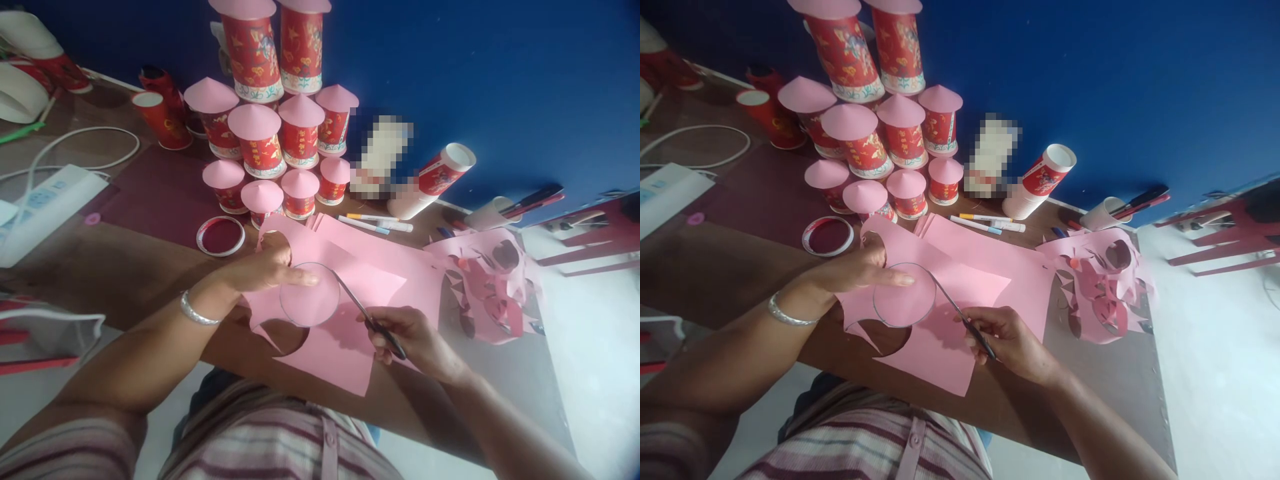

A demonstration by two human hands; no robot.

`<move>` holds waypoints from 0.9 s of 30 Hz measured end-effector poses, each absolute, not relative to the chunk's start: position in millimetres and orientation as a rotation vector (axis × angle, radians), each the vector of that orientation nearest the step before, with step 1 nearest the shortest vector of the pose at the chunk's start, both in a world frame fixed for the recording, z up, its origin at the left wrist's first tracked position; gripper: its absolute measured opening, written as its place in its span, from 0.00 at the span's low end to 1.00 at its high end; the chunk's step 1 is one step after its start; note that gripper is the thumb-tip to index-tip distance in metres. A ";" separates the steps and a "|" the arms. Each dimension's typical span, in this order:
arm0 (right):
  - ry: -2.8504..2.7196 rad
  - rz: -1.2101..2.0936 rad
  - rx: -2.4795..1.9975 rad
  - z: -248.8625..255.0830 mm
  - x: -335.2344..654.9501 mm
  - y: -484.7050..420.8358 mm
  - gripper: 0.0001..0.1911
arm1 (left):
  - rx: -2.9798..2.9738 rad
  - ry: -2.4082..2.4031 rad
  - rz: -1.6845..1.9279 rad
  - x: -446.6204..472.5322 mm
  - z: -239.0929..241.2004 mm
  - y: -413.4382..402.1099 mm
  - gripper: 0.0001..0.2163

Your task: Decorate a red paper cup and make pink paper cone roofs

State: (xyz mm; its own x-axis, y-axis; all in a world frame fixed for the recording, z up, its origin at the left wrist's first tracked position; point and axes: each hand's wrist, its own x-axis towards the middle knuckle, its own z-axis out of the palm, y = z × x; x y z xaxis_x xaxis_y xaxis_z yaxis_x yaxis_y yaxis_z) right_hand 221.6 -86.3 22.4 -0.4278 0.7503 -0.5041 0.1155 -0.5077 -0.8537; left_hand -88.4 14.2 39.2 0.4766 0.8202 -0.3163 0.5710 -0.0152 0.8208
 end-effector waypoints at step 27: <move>-1.337 2.048 -1.340 23.5 229.2 -71.6 0.25 | 1.587 0.933 0.407 -85.9 42.1 17.3 0.35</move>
